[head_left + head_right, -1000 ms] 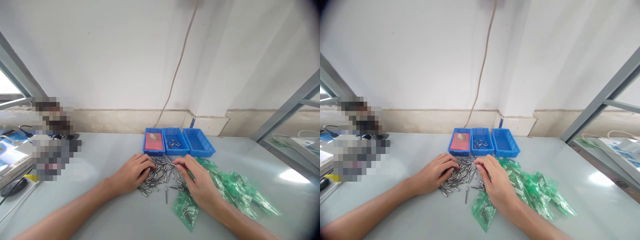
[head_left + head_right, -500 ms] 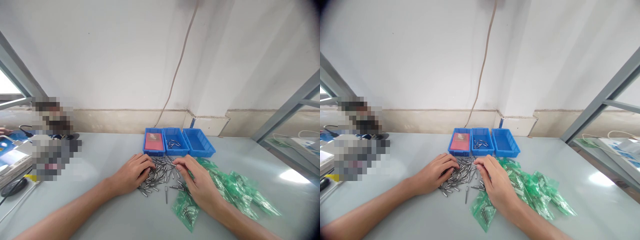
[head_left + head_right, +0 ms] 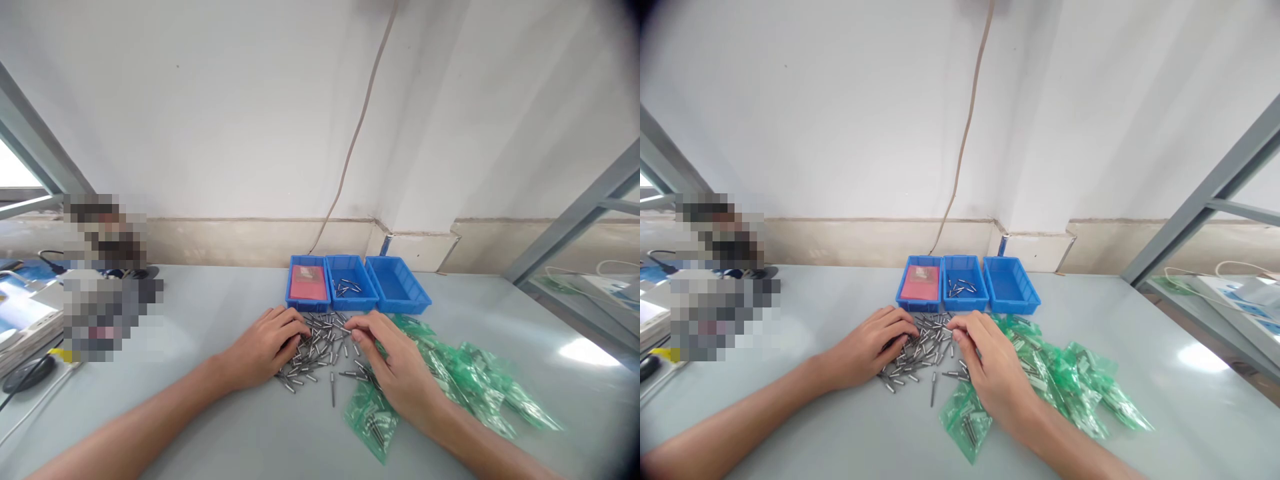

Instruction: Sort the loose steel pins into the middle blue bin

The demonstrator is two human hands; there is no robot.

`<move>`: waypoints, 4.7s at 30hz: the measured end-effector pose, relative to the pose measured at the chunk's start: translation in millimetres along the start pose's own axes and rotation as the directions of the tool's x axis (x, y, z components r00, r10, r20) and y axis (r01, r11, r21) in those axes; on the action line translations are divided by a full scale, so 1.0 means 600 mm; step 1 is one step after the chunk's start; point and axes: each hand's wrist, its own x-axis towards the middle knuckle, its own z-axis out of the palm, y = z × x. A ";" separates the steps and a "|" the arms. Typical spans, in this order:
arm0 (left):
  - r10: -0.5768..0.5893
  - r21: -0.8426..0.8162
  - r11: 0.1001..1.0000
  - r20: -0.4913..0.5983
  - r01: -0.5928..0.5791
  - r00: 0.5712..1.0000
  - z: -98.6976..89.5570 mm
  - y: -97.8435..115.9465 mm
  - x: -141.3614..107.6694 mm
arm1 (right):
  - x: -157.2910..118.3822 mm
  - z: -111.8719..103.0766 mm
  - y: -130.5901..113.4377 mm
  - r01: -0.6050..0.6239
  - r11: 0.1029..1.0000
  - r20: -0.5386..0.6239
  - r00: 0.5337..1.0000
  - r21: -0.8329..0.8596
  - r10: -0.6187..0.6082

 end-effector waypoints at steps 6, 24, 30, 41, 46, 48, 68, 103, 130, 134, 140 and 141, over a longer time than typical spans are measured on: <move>0.002 0.003 1.000 -0.005 -0.002 1.000 0.000 0.000 0.000 | -0.001 0.000 -0.001 -0.041 0.999 0.030 0.999 0.001 0.041; 0.039 0.027 0.999 -0.013 -0.038 0.999 0.001 -0.002 0.001 | -0.001 0.003 0.001 -0.019 1.000 0.101 0.995 0.001 0.019; 0.040 0.030 0.999 -0.019 -0.040 0.999 0.001 -0.001 0.001 | -0.001 0.003 0.002 -0.016 1.000 0.098 0.995 -0.006 0.016; 0.021 0.020 1.000 -0.013 -0.021 1.000 0.000 0.000 -0.001 | 0.000 -0.002 -0.003 -0.010 1.000 0.027 1.000 0.012 0.009; 0.007 0.009 1.000 -0.012 -0.007 1.000 0.000 0.000 0.000 | 0.001 0.000 -0.004 -0.011 1.000 -0.006 1.000 0.008 0.011; 0.009 0.014 1.000 -0.013 -0.009 1.000 0.000 0.000 0.001 | 0.000 0.000 -0.005 -0.022 1.000 0.000 1.000 0.003 0.022; 0.013 0.017 1.000 -0.006 -0.013 1.000 0.000 0.000 -0.001 | -0.002 -0.004 -0.006 -0.026 1.000 0.010 1.000 -0.006 0.026; 0.025 0.001 1.000 -0.019 -0.025 1.000 0.004 -0.001 -0.002 | 0.005 -0.008 -0.007 0.043 0.999 -0.027 0.999 -0.026 -0.044; 0.009 0.001 1.000 0.000 -0.009 1.000 0.004 -0.002 -0.001 | 0.001 0.000 -0.002 0.013 0.999 0.000 1.000 0.043 -0.013; 0.007 0.002 1.000 0.001 -0.007 1.000 0.005 -0.004 0.000 | 0.004 0.000 -0.001 0.069 0.997 -0.034 0.997 0.025 -0.068; 0.014 0.005 1.000 -0.008 -0.014 1.000 0.005 -0.003 -0.001 | 0.005 0.000 -0.001 0.076 0.997 -0.033 0.997 -0.005 -0.076; 0.016 0.008 1.000 -0.009 -0.016 1.000 0.004 -0.002 -0.001 | 0.006 0.000 -0.001 0.078 0.997 -0.035 0.996 -0.011 -0.079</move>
